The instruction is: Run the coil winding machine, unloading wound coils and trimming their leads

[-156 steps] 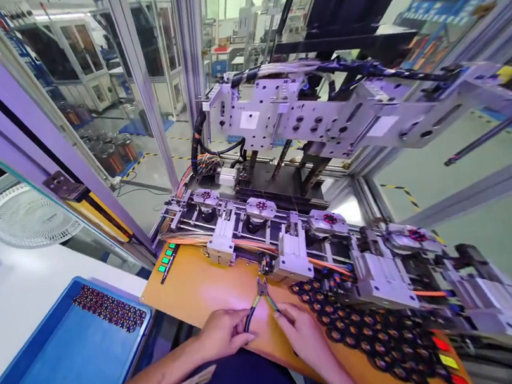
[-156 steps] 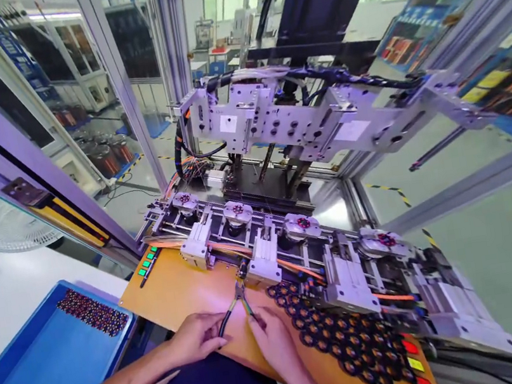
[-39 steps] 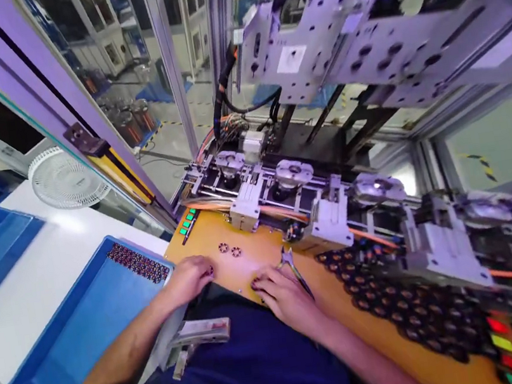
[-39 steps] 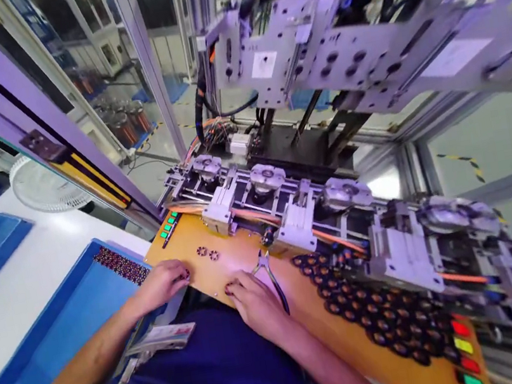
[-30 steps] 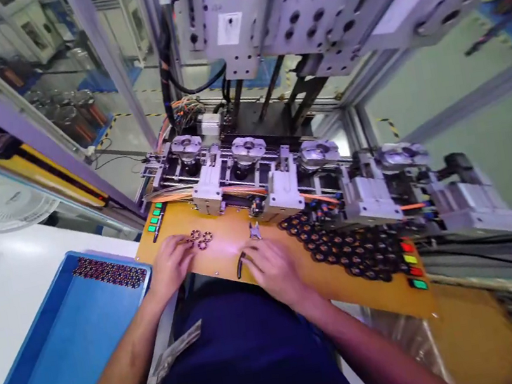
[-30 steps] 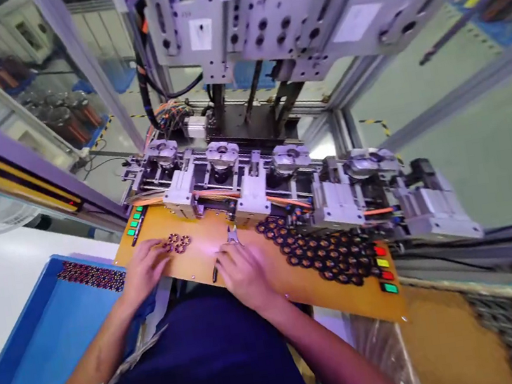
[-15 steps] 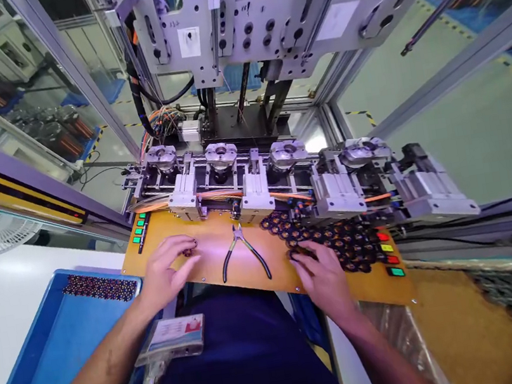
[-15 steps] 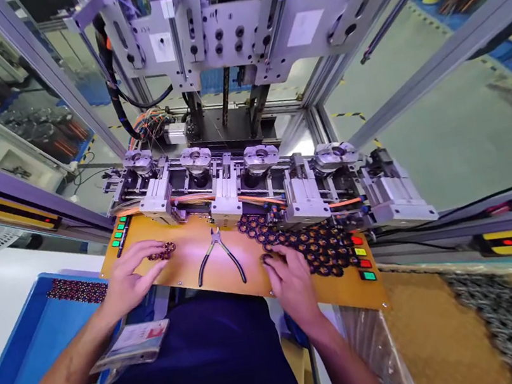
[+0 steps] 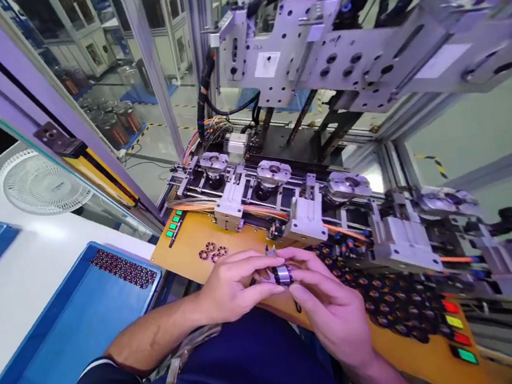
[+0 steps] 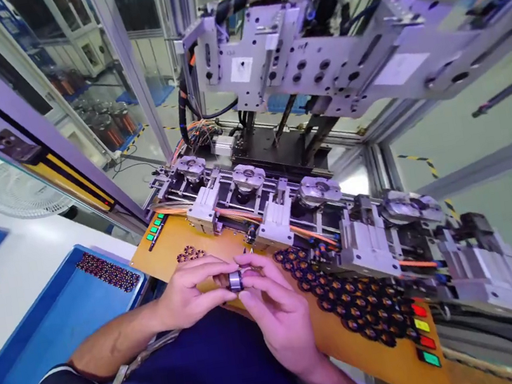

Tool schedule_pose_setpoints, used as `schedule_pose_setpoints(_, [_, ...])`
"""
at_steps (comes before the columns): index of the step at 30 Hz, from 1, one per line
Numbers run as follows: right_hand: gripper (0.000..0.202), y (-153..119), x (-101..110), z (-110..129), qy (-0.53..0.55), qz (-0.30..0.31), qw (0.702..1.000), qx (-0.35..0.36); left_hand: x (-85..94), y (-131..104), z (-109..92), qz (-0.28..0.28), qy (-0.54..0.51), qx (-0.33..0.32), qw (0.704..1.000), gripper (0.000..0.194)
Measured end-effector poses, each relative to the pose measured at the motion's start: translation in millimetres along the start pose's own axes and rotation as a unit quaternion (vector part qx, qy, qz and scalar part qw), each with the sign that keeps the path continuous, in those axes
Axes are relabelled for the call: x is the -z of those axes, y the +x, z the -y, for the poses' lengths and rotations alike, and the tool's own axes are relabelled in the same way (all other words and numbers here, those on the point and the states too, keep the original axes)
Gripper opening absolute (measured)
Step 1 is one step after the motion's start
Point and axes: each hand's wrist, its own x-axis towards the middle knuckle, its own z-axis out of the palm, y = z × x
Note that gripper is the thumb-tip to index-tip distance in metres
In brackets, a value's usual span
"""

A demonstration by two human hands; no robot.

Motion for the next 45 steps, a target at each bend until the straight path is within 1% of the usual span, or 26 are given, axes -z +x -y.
schedule_pose_setpoints(2, [0.014,12,-3,0,-0.007,0.029,1.000,0.002,7.2,-4,5,-0.027,0.022,-0.018,0.999,0.035])
schedule_pose_setpoints(4, [0.012,30,-4,0,-0.044,0.081,0.995,0.027,16.2,-14,17,-0.063,0.057,-0.021,0.996,0.040])
schedule_pose_setpoints(5, [0.012,42,-3,0,-0.071,0.110,0.990,0.046,21.1,-22,27,-0.088,0.080,-0.003,0.993,0.042])
schedule_pose_setpoints(7, [0.013,75,-2,-2,-0.128,0.158,0.975,0.088,30.3,-41,51,-0.150,0.119,0.067,0.979,0.043])
schedule_pose_setpoints(8, [0.014,96,-2,-4,-0.150,0.174,0.967,0.107,33.9,-51,66,-0.182,0.133,0.111,0.968,0.043])
schedule_pose_setpoints(10, [0.014,145,-6,-12,-0.178,0.184,0.957,0.137,37.6,-68,93,-0.212,0.144,0.160,0.953,0.046])
schedule_pose_setpoints(12, [0.014,197,-16,-25,-0.208,0.180,0.947,0.168,36.0,-78,116,-0.213,0.141,0.179,0.950,0.053])
schedule_pose_setpoints(14, [0.014,244,-29,-43,-0.240,0.174,0.936,0.190,30.4,-80,132,-0.204,0.128,0.193,0.951,0.057])
schedule_pose_setpoints(16, [0.015,278,-43,-62,-0.268,0.186,0.922,0.209,24.1,-77,140,-0.190,0.109,0.198,0.955,0.059])
schedule_pose_setpoints(18, [0.016,296,-52,-78,-0.289,0.211,0.906,0.225,19.8,-72,144,-0.174,0.089,0.195,0.961,0.060])
schedule_pose_setpoints(20, [0.016,301,-56,-89,-0.304,0.235,0.892,0.237,18.3,-70,145,-0.158,0.072,0.192,0.966,0.061])
schedule_pose_setpoints(23, [0.020,299,-54,-97,-0.321,0.255,0.878,0.247,19.0,-70,146,-0.144,0.057,0.193,0.969,0.062])
schedule_pose_setpoints(28, [0.024,297,-52,-98,-0.358,0.267,0.861,0.245,18.8,-74,150,-0.130,0.057,0.201,0.969,0.063])
schedule_pose_setpoints(34, [0.022,301,-62,-92,-0.421,0.280,0.831,0.232,18.9,-75,152,-0.119,0.065,0.196,0.971,0.063])
schedule_pose_setpoints(38, [0.023,297,-62,-84,-0.448,0.278,0.818,0.231,19.6,-72,150,-0.124,0.072,0.188,0.972,0.063])
schedule_pose_setpoints(43, [0.030,282,-53,-82,-0.454,0.290,0.803,0.257,16.5,-74,147,-0.145,0.101,0.168,0.970,0.060])
schedule_pose_setpoints(45, [0.032,277,-50,-83,-0.448,0.289,0.802,0.269,21.6,-71,143,-0.163,0.127,0.152,0.966,0.055])
